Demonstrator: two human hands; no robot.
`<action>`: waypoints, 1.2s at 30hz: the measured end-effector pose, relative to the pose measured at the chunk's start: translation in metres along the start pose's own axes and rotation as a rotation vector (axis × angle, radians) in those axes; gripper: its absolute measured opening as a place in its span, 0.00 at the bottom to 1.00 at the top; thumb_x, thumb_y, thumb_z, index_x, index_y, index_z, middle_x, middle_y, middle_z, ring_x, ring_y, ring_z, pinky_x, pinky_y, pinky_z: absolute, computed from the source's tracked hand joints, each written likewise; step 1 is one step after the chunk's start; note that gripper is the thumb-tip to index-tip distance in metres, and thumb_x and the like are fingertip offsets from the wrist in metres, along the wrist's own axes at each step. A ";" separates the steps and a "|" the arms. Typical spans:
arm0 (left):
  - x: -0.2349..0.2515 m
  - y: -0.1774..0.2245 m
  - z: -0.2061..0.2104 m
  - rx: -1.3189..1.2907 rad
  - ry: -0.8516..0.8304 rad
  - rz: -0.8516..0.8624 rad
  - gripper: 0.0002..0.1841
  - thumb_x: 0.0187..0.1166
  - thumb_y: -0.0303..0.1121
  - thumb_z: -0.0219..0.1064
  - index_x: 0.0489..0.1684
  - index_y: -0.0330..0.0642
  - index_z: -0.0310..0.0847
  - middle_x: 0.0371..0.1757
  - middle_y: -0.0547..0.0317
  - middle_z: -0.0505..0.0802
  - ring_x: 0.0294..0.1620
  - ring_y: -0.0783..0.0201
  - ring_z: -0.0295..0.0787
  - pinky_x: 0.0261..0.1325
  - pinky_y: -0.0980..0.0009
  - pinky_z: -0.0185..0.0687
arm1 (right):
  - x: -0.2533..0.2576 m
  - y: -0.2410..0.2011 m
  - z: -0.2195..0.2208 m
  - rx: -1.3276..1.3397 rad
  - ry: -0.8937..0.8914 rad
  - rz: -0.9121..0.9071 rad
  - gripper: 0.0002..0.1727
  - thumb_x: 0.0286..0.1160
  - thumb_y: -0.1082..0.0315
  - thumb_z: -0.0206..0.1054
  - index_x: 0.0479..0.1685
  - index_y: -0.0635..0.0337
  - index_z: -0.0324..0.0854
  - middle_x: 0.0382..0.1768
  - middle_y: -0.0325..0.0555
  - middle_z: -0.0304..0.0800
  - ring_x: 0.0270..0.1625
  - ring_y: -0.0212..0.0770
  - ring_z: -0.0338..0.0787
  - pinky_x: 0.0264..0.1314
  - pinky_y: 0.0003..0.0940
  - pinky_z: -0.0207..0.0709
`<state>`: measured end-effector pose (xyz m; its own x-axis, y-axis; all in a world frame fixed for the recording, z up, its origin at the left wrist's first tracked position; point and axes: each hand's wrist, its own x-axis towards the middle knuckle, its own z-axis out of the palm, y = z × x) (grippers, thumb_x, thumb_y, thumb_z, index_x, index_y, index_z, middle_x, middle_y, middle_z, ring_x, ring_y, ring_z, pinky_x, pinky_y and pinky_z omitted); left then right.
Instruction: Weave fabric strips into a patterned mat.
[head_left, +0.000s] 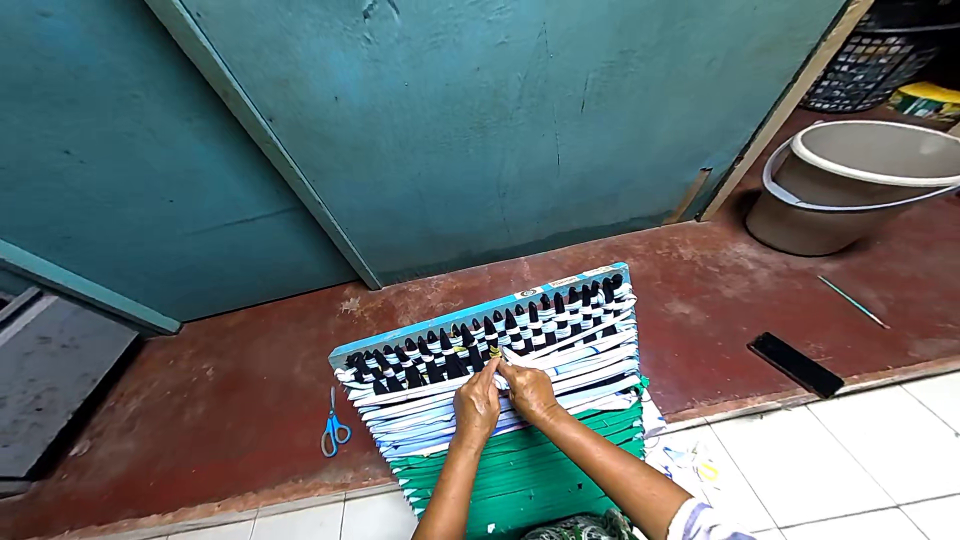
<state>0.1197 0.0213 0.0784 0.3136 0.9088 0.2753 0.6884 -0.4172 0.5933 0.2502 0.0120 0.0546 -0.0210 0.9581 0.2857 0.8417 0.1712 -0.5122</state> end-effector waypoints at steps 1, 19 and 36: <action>0.001 0.000 0.001 0.070 0.002 0.028 0.22 0.76 0.18 0.59 0.68 0.37 0.88 0.43 0.36 0.96 0.41 0.36 0.95 0.46 0.40 0.87 | 0.001 -0.001 -0.002 -0.004 -0.026 0.014 0.17 0.71 0.78 0.65 0.57 0.65 0.91 0.35 0.62 0.95 0.36 0.64 0.95 0.38 0.61 0.85; 0.024 -0.011 -0.004 -0.189 -0.244 -0.236 0.26 0.87 0.23 0.48 0.85 0.45 0.71 0.78 0.51 0.85 0.63 0.52 0.91 0.67 0.52 0.80 | 0.017 0.012 -0.036 0.370 -0.409 0.114 0.26 0.82 0.71 0.61 0.80 0.64 0.73 0.64 0.65 0.88 0.66 0.64 0.88 0.74 0.60 0.74; 0.007 0.005 0.007 -0.417 0.005 -0.337 0.25 0.83 0.20 0.52 0.81 0.25 0.68 0.29 0.50 0.90 0.27 0.65 0.83 0.42 0.67 0.82 | 0.032 0.007 -0.031 0.309 -0.461 0.118 0.28 0.84 0.74 0.54 0.85 0.56 0.71 0.67 0.64 0.88 0.69 0.65 0.87 0.75 0.62 0.72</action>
<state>0.1296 0.0255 0.0777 0.1163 0.9930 0.0210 0.4319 -0.0696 0.8992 0.2722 0.0363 0.0854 -0.2288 0.9640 -0.1358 0.6569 0.0499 -0.7524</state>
